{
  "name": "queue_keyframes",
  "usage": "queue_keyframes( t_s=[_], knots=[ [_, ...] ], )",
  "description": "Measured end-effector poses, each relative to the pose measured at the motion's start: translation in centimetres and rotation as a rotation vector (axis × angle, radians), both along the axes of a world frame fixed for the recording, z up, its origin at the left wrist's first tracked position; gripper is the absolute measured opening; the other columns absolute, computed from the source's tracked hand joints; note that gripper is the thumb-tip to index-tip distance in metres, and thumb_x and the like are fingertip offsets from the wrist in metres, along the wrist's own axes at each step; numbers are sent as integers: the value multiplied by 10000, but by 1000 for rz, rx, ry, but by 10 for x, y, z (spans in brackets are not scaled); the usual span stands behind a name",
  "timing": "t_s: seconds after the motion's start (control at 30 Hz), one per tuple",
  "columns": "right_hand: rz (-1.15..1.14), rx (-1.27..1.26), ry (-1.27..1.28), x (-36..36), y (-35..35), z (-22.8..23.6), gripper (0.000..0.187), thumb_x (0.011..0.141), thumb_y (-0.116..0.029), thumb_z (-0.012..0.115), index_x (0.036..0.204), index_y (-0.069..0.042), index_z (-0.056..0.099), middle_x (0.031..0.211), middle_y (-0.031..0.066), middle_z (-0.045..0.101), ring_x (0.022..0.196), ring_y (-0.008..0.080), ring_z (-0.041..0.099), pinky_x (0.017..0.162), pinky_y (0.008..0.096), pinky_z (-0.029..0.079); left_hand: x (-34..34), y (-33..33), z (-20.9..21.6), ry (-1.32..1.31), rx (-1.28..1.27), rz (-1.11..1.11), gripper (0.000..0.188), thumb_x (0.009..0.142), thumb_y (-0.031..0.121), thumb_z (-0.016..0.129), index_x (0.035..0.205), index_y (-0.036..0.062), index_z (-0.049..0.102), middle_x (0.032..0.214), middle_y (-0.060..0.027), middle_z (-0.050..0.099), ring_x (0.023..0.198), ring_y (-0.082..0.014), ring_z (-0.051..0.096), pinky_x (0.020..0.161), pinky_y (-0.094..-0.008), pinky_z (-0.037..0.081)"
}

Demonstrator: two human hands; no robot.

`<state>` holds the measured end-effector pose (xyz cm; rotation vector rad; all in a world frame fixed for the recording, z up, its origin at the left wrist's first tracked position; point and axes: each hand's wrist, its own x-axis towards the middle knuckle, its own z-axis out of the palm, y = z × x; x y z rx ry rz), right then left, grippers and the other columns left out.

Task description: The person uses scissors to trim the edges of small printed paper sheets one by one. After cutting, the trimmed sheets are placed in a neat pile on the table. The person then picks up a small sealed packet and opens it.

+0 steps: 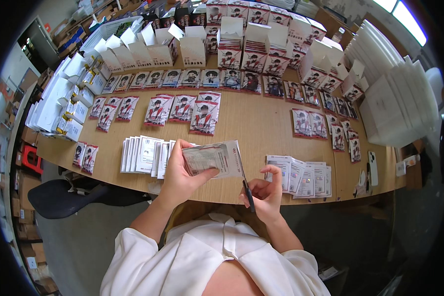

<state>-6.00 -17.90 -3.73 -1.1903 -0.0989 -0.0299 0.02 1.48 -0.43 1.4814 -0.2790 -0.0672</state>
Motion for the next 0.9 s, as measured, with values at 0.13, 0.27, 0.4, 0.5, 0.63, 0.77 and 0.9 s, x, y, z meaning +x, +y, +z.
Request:
queue_keyframes(
  t_s=[0.13,0.27,0.4,0.5,0.63,0.77,0.9],
  knots=[
    [-30,-4,-4,-2,1,-3,600,693,113,646,1072,-124,246,653,92,552,484,105,506,430,188,403,0,-1,3,8,27,-6,517,687,-44,708,973,49,288,936,-89,548,898,-124,567,748,-270,491],
    [-27,28,-17,-1,-6,-1,591,698,106,656,1073,-112,255,731,75,575,584,91,551,498,177,427,-3,-6,-1,98,25,-96,505,684,-27,718,973,57,314,895,-63,543,864,-99,551,717,-261,483],
    [-190,45,-91,5,-24,17,572,693,117,640,1079,-104,280,712,73,573,538,110,544,456,197,420,-18,-11,-34,158,176,-276,475,691,7,724,997,67,366,875,-31,540,825,-77,531,687,-243,470],
    [-298,-6,-174,-4,-43,34,567,704,93,647,1102,-98,291,675,73,563,517,119,539,438,205,419,-14,-24,-17,182,-144,-50,364,744,21,682,982,57,409,870,-29,559,824,-64,537,677,-223,470],
    [-470,-114,-45,-7,-61,27,532,742,83,619,1139,-95,312,665,72,564,496,114,520,444,210,399,1,-27,-26,171,-235,-25,225,799,22,625,946,40,456,850,-23,579,781,-51,555,653,-205,477],
    [-686,-109,-66,-19,-79,8,494,764,68,605,1141,-93,328,653,72,566,500,110,512,462,218,396,6,-43,-39,346,-173,-126,231,789,24,629,948,18,461,847,-42,596,708,-75,581,648,-211,491],
    [-825,-133,-43,-29,-98,-4,455,779,52,601,1130,-88,347,651,80,579,499,111,502,475,214,385,1,-74,-46,588,-426,-153,344,767,-4,631,1059,-13,449,1001,-116,556,852,-140,585,700,-230,508]
  ],
)
